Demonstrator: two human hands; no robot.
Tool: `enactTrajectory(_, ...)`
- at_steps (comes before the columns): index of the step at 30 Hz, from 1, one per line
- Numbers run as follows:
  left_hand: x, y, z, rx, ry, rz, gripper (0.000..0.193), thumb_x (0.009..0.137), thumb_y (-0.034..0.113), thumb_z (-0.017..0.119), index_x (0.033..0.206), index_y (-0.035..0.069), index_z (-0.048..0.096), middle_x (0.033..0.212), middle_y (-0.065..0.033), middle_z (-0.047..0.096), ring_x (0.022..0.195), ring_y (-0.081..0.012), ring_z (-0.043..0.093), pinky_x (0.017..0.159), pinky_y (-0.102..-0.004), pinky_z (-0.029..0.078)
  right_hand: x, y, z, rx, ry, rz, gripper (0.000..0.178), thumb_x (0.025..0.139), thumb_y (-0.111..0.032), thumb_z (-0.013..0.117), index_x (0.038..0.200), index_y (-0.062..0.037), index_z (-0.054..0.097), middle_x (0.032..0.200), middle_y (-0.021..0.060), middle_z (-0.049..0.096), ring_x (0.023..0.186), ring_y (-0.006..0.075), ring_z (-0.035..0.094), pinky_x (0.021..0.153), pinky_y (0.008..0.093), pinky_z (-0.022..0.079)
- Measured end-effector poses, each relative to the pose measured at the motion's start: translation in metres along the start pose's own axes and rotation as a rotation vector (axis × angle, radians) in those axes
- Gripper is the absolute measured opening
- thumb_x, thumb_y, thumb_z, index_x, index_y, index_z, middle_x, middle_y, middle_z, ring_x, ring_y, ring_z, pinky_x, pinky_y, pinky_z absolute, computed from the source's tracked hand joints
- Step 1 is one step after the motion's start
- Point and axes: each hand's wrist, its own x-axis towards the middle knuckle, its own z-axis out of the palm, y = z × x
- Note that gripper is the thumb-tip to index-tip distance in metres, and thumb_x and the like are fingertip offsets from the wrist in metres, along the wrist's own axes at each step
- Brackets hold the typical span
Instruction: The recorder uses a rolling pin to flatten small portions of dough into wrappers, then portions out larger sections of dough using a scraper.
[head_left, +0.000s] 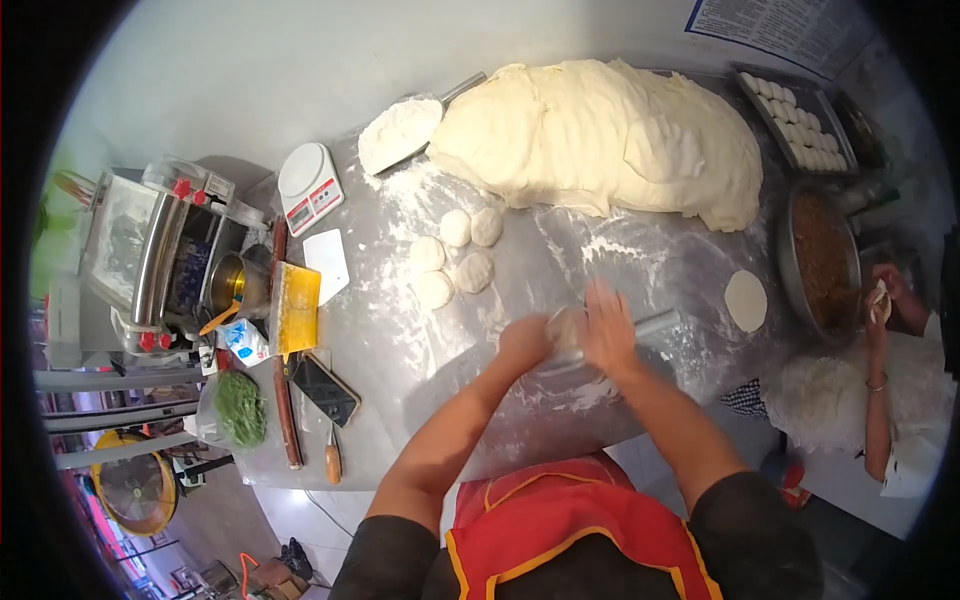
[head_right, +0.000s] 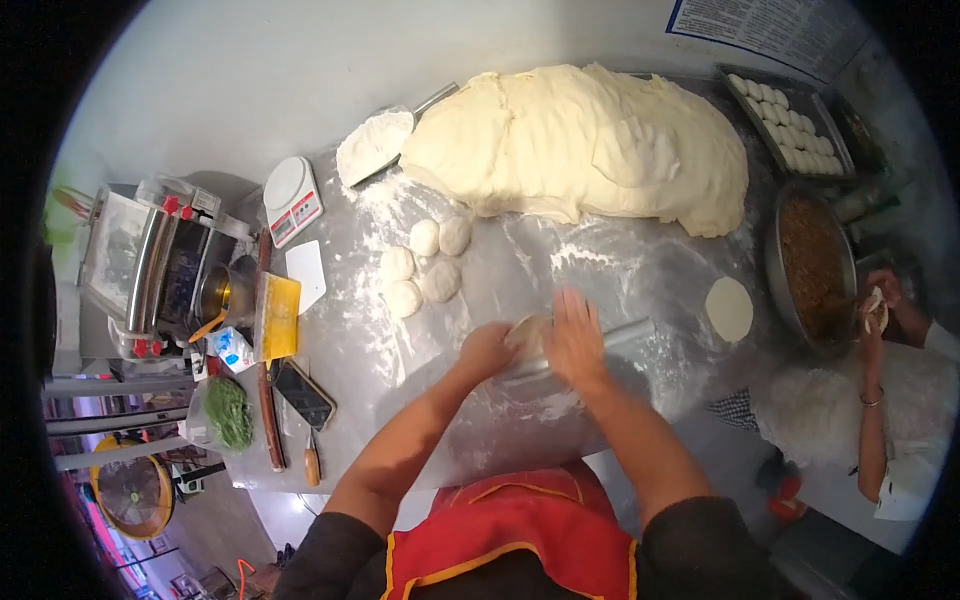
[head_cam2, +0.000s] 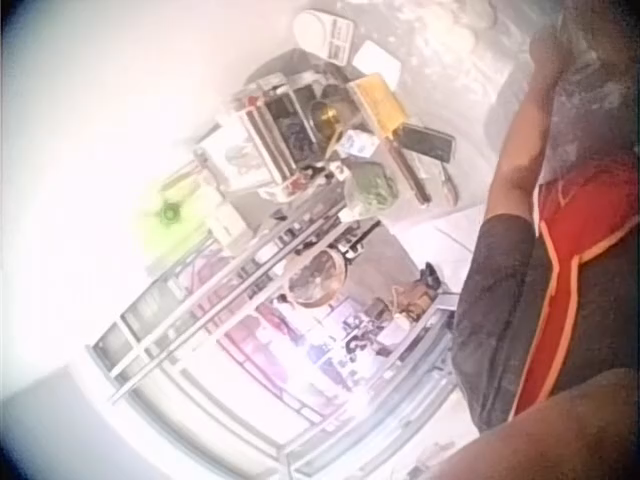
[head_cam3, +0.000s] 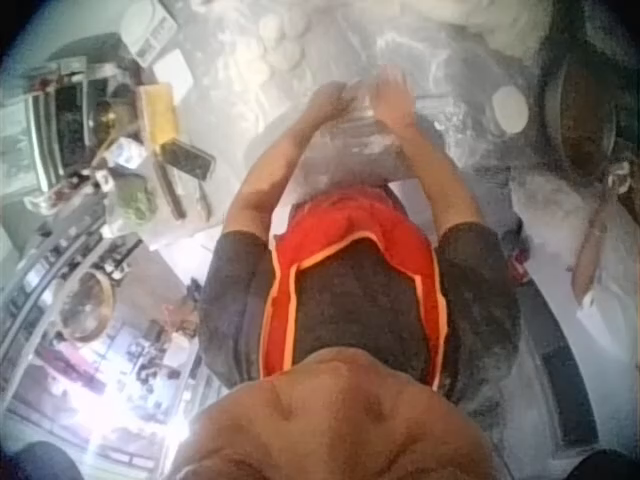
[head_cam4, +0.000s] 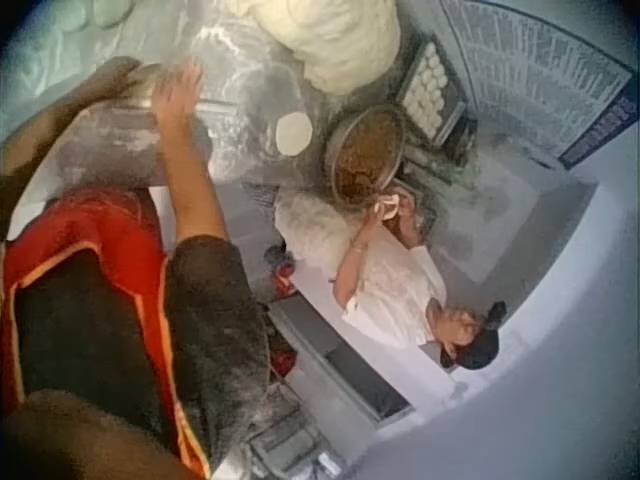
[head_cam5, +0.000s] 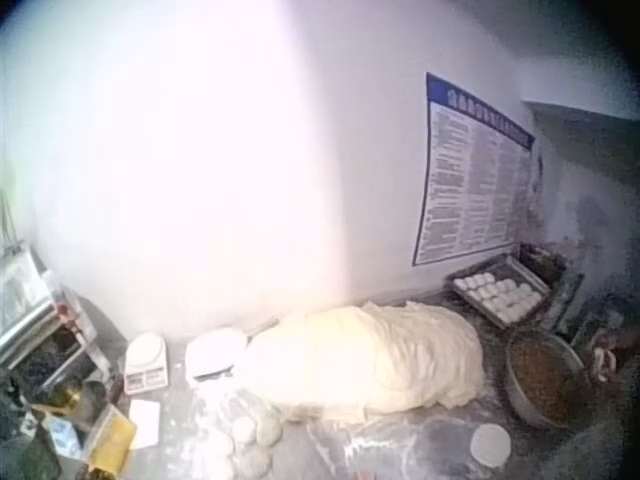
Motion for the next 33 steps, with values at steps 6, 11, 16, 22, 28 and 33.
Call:
enactTrajectory(6,0.019,0.013,-0.006,0.246,0.009,-0.089,0.032,0.083,0.034,0.062,0.096,0.006,0.070,0.094,-0.0206,0.068,0.091,-0.0384,0.064,0.080,-0.0474,0.050,0.018,-0.012,-0.010,0.032,-0.002,-0.034,0.060,0.091,-0.025,0.055,0.140,0.0036,0.035,0.142,0.0249,0.039,0.136,0.0368,0.033,0.113,0.0503,0.023)
enactTrajectory(11,-0.018,-0.037,0.009,0.036,0.394,-0.060,0.027,0.084,0.031,0.060,0.089,0.006,0.070,0.090,-0.0212,0.068,0.091,-0.0388,0.065,0.078,-0.0485,0.050,-0.104,-0.009,-0.042,0.084,-0.255,-0.043,0.064,0.089,-0.029,0.058,0.139,0.0055,0.037,0.141,0.0251,0.041,0.138,0.0338,0.032,0.111,0.0527,0.026)
enactTrajectory(16,0.011,0.004,0.005,0.128,0.102,-0.061,0.032,0.088,0.034,0.053,0.096,0.009,0.071,0.089,-0.0184,0.069,0.086,-0.0404,0.064,0.078,-0.0480,0.050,0.034,-0.012,-0.008,0.011,-0.051,0.050,0.062,0.090,-0.026,0.054,0.140,0.0039,0.036,0.145,0.0234,0.037,0.138,0.0345,0.030,0.113,0.0495,0.022)
enactTrajectory(22,0.016,-0.003,0.006,0.193,0.168,-0.031,0.030,0.087,0.032,0.055,0.100,0.009,0.069,0.090,-0.0190,0.068,0.085,-0.0388,0.065,0.076,-0.0474,0.050,-0.014,-0.014,-0.020,-0.025,-0.194,0.023,0.068,0.084,-0.028,0.061,0.138,0.0052,0.037,0.146,0.0231,0.035,0.140,0.0340,0.029,0.115,0.0492,0.020)
enactTrajectory(28,-0.010,-0.050,0.016,-0.305,0.177,-0.084,0.029,0.086,0.025,0.057,0.107,0.006,0.065,0.098,-0.0184,0.068,0.091,-0.0375,0.065,0.080,-0.0481,0.050,-0.080,-0.009,-0.038,0.057,-0.088,-0.141,0.068,0.086,-0.022,0.059,0.141,0.0057,0.031,0.147,0.0243,0.033,0.138,0.0355,0.031,0.113,0.0511,0.021)
enactTrajectory(33,0.034,0.012,0.005,0.173,0.101,-0.032,0.035,0.083,0.033,0.063,0.106,0.007,0.068,0.099,-0.0188,0.068,0.095,-0.0378,0.064,0.081,-0.0457,0.050,0.066,-0.008,-0.002,-0.006,0.119,0.010,0.062,0.091,-0.024,0.055,0.142,0.0025,0.033,0.148,0.0209,0.033,0.137,0.0337,0.031,0.114,0.0490,0.021)
